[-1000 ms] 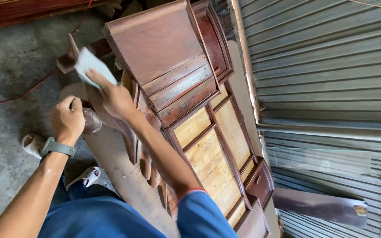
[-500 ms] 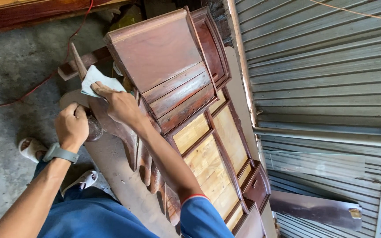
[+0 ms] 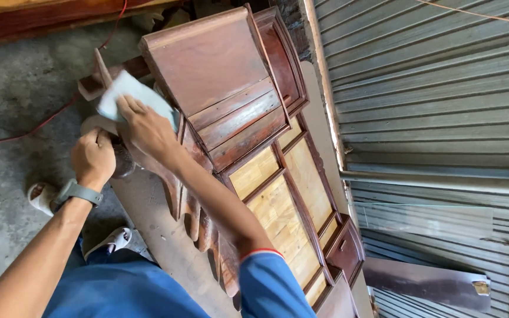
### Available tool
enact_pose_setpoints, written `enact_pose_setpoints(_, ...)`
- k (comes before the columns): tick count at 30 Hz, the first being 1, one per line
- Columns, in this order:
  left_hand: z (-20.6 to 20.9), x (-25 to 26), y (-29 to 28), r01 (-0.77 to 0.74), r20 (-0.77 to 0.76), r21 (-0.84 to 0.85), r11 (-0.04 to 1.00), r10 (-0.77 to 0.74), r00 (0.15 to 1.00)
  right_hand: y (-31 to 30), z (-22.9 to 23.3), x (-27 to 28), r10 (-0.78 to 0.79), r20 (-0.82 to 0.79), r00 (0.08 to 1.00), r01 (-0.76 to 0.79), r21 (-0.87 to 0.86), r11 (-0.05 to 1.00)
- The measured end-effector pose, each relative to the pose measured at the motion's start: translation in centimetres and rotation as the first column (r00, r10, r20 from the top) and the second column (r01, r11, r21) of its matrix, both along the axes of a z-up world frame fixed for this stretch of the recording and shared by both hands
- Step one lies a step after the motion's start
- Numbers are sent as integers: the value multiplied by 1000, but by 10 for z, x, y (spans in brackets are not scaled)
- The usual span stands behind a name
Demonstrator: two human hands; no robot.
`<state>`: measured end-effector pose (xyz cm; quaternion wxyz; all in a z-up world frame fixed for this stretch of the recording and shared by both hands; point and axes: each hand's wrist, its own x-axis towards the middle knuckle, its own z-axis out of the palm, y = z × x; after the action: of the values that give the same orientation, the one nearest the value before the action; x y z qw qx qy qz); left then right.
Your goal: The person wipes different parts of a large wooden cabinet by hand using a cloth.
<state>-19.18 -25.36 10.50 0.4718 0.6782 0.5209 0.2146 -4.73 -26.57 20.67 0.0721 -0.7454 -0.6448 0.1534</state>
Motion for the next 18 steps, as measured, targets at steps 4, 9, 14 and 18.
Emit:
enact_pose_setpoints(4, -10, -5, -1, -20, 104, -58, 998, 26, 994, 59, -73, 42, -22, -10, 1000, 22, 37, 999)
enact_pose_setpoints(9, 8, -61, -22, -37, 204, -410, 911, 131, 970, -82, -14, 13, 124, -148, 981, -108, 108, 988)
enact_pose_setpoints(14, -82, -151, -91, -138, 181, -599, 789, 301, 936, -98, -26, -32, 13, -171, 985, -3, 62, 998)
enact_pose_setpoints(18, -129, -240, -141, -119, -299, -510, 852, -46, 953, -93, -35, -63, 65, -321, 945, 16, 244, 970)
